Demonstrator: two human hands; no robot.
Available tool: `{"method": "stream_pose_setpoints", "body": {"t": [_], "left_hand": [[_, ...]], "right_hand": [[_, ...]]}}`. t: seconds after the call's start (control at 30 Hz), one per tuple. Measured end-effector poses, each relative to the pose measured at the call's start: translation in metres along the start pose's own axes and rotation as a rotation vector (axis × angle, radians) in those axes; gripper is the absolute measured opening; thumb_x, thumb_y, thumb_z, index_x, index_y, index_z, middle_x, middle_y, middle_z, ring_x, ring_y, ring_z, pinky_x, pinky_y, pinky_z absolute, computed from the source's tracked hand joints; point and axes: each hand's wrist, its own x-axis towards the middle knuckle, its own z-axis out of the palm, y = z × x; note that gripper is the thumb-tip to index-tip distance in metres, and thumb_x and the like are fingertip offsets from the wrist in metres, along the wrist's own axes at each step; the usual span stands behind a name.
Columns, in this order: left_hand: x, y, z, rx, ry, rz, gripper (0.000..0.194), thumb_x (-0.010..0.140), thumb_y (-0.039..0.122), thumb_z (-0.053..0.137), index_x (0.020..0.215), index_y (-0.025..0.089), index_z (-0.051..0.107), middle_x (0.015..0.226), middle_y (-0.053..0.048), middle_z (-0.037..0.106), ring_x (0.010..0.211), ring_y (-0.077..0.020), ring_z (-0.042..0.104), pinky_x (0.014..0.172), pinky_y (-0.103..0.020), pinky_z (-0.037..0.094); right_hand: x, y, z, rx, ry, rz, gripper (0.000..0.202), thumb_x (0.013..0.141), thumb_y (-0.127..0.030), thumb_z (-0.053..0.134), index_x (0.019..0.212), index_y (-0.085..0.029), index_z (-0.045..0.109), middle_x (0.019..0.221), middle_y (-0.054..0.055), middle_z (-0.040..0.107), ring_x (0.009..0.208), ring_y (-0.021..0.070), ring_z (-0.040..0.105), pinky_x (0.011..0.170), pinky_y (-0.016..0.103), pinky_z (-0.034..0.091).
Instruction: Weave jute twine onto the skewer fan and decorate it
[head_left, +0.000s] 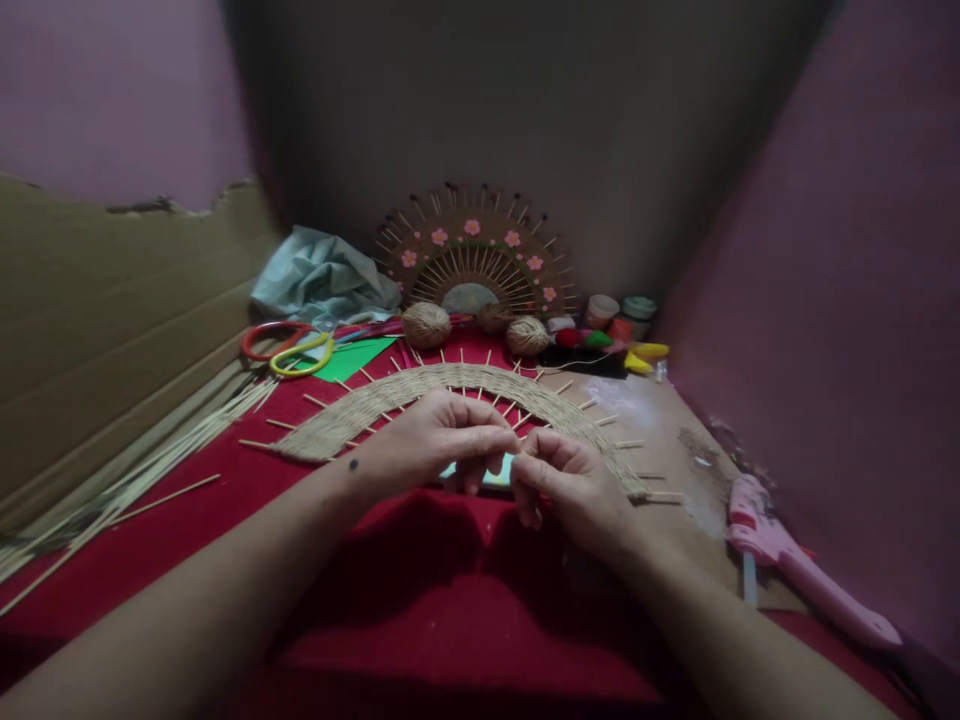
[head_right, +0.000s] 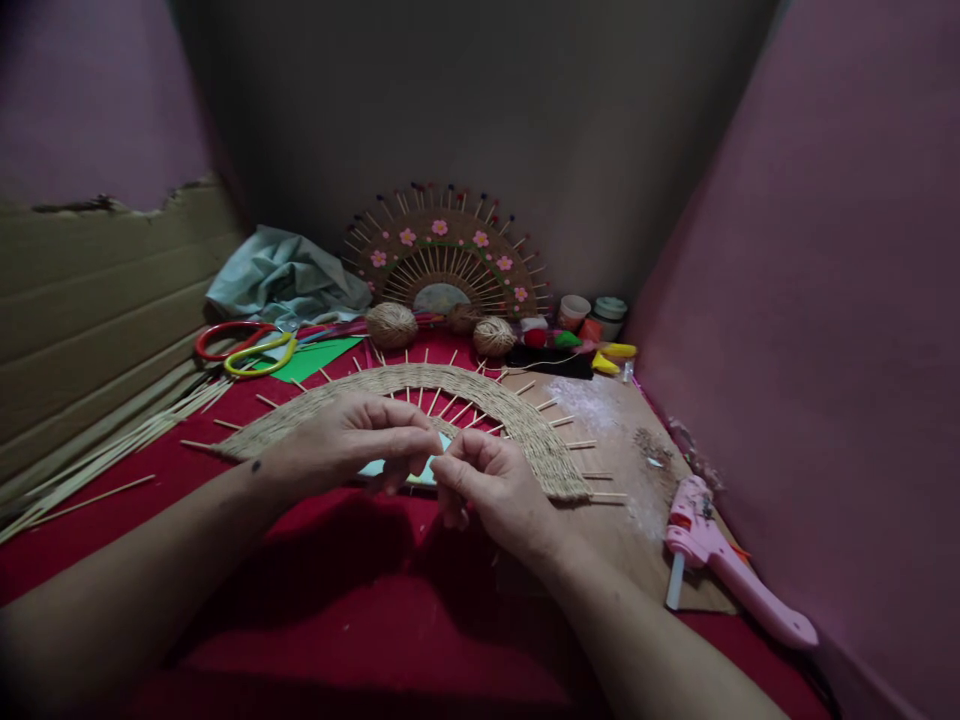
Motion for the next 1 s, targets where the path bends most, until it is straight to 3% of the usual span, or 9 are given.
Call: {"method": "stream_pose_setpoints", "body": {"t": [0.2, 0.4, 0.47, 0.67, 0.8, 1.0], "left_hand": [[-0.004, 0.006, 0.001, 0.13, -0.002, 0.014, 0.014, 0.08, 0.024, 0.057, 0.082, 0.013, 0.066, 0.053, 0.003, 0.058, 0.043, -0.005, 0.049, 0.042, -0.014, 0.036], [0.0, -0.003, 0.011, 0.171, 0.021, 0.014, 0.008, 0.078, 0.019, 0.056, 0.074, 0.013, 0.058, 0.053, 0.003, 0.06, 0.042, -0.0063, 0.052, 0.04, -0.015, 0.039], [0.002, -0.005, 0.013, 0.081, 0.059, 0.008, 0.008, 0.078, 0.02, 0.056, 0.074, 0.013, 0.055, 0.051, 0.003, 0.059, 0.039, -0.0067, 0.052, 0.039, -0.016, 0.04], [0.006, 0.001, 0.012, -0.09, 0.183, 0.027, 0.019, 0.081, 0.029, 0.056, 0.072, 0.013, 0.053, 0.054, 0.002, 0.058, 0.042, -0.008, 0.054, 0.039, -0.018, 0.042], [0.006, 0.001, 0.01, -0.022, 0.188, 0.044, 0.022, 0.081, 0.031, 0.057, 0.071, 0.012, 0.056, 0.052, 0.003, 0.055, 0.043, -0.007, 0.051, 0.041, -0.018, 0.042], [0.01, -0.008, 0.015, 0.039, 0.193, 0.0, 0.021, 0.078, 0.026, 0.06, 0.091, 0.011, 0.064, 0.062, 0.001, 0.061, 0.045, -0.0066, 0.05, 0.041, -0.017, 0.04]], "right_hand": [[-0.001, 0.002, 0.002, -0.174, 0.062, 0.003, 0.026, 0.082, -0.037, 0.057, 0.065, -0.019, 0.048, 0.047, -0.006, 0.051, 0.039, 0.0063, 0.043, 0.04, 0.02, 0.031], [-0.003, 0.01, 0.001, -0.489, 0.149, -0.139, 0.023, 0.083, -0.029, 0.056, 0.064, -0.018, 0.052, 0.051, -0.004, 0.052, 0.048, 0.007, 0.044, 0.048, 0.022, 0.034], [-0.001, 0.011, 0.0, -0.373, 0.158, -0.119, 0.023, 0.083, -0.031, 0.058, 0.065, -0.018, 0.051, 0.051, -0.004, 0.052, 0.046, 0.0066, 0.044, 0.046, 0.021, 0.034], [0.01, 0.008, -0.006, 0.348, 0.057, 0.076, 0.023, 0.075, -0.038, 0.064, 0.075, -0.017, 0.056, 0.057, -0.003, 0.059, 0.042, 0.0084, 0.054, 0.038, 0.02, 0.039], [0.012, 0.005, -0.01, 0.456, 0.089, 0.107, 0.02, 0.069, -0.031, 0.071, 0.075, -0.016, 0.059, 0.057, -0.004, 0.059, 0.041, 0.0063, 0.052, 0.039, 0.018, 0.039], [0.012, 0.008, -0.007, 0.379, 0.197, 0.1, 0.023, 0.065, -0.032, 0.075, 0.071, -0.015, 0.062, 0.051, -0.004, 0.058, 0.038, 0.0047, 0.046, 0.037, 0.016, 0.035]]}}
